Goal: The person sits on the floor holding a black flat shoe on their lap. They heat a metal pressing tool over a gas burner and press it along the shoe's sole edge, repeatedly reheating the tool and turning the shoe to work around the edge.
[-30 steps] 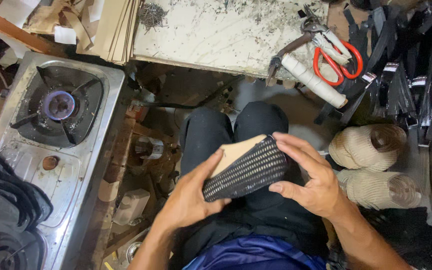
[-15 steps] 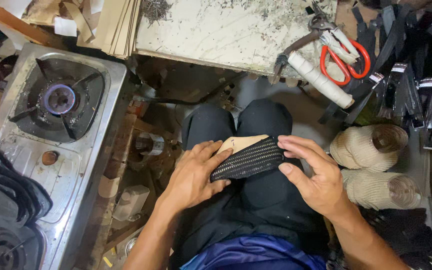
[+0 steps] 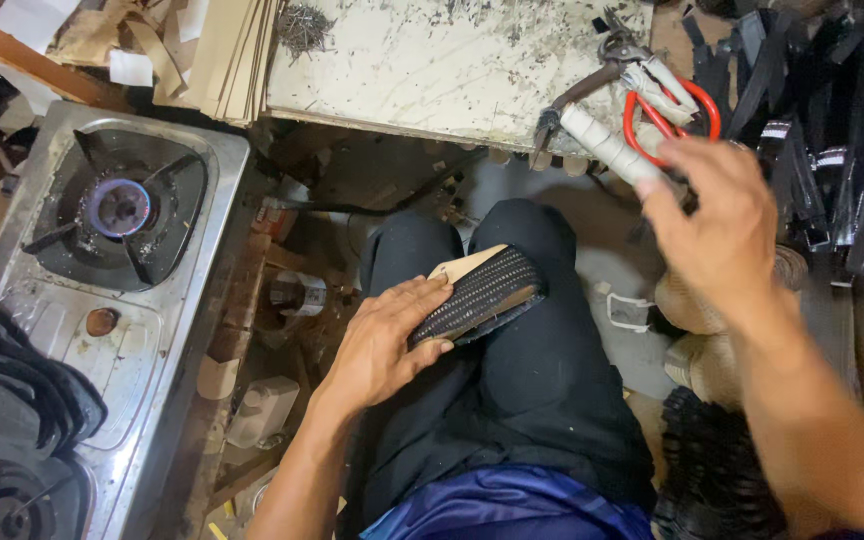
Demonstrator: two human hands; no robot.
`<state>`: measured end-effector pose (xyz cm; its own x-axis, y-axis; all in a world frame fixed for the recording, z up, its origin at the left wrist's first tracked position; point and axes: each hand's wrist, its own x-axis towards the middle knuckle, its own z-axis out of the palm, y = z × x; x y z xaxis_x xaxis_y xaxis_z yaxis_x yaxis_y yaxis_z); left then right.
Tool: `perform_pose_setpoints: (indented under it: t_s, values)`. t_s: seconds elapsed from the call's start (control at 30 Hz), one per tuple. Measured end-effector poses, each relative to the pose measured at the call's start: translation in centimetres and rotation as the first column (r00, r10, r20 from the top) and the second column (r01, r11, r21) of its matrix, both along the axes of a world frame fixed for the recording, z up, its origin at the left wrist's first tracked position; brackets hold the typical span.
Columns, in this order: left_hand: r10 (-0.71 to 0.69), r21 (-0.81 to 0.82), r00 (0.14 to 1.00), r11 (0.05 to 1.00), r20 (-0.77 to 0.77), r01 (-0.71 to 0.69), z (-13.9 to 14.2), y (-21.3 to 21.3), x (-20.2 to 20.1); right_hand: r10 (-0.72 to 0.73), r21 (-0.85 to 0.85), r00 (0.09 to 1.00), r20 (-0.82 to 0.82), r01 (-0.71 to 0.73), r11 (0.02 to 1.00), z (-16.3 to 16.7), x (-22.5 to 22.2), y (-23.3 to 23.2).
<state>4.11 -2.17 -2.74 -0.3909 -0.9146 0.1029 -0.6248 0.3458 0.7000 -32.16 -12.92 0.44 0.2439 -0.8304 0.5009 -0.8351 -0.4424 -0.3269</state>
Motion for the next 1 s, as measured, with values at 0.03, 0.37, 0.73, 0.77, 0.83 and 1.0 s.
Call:
perform_pose_setpoints:
  t_s: [0.03, 0.37, 0.73, 0.77, 0.83, 1.0]
  values:
    - [-0.007, -0.009, 1.0, 1.0, -0.003, 0.007, 0.0, 0.0, 0.0, -0.018, -0.032, 0.999, -0.036, 0.017, 0.999, -0.4, -0.7, -1.2]
    - [0.013, -0.004, 0.999, 1.0, -0.031, -0.013, -0.4, -0.4, -0.1, 0.058, 0.172, 0.972, -0.227, -0.019, 0.985, -2.7, 0.9, -8.2]
    - [0.046, 0.006, 0.999, 0.999, -0.028, -0.045, -0.2, -1.1, -0.4, 0.044, -0.021, 0.979, -0.199, -0.049, 0.999, -3.2, -0.5, -9.4]
    - [0.045, 0.016, 0.999, 0.999, -0.03, -0.044, -0.3, -1.2, -0.4, 0.009, -0.026, 0.981, -0.194, -0.014, 1.0, -3.2, -1.2, -9.9]
    - [0.041, 0.029, 0.999, 0.999, -0.034, -0.04, -0.4, -1.5, -0.5, -0.065, -0.044, 0.981, -0.184, 0.058, 0.997, -3.2, -2.5, -11.1]
    - [0.017, 0.033, 0.997, 0.999, -0.076, -0.014, -0.9, -1.9, -0.9, -0.073, 0.029, 0.946, -0.317, 0.086, 0.996, -3.8, -2.9, -13.7]
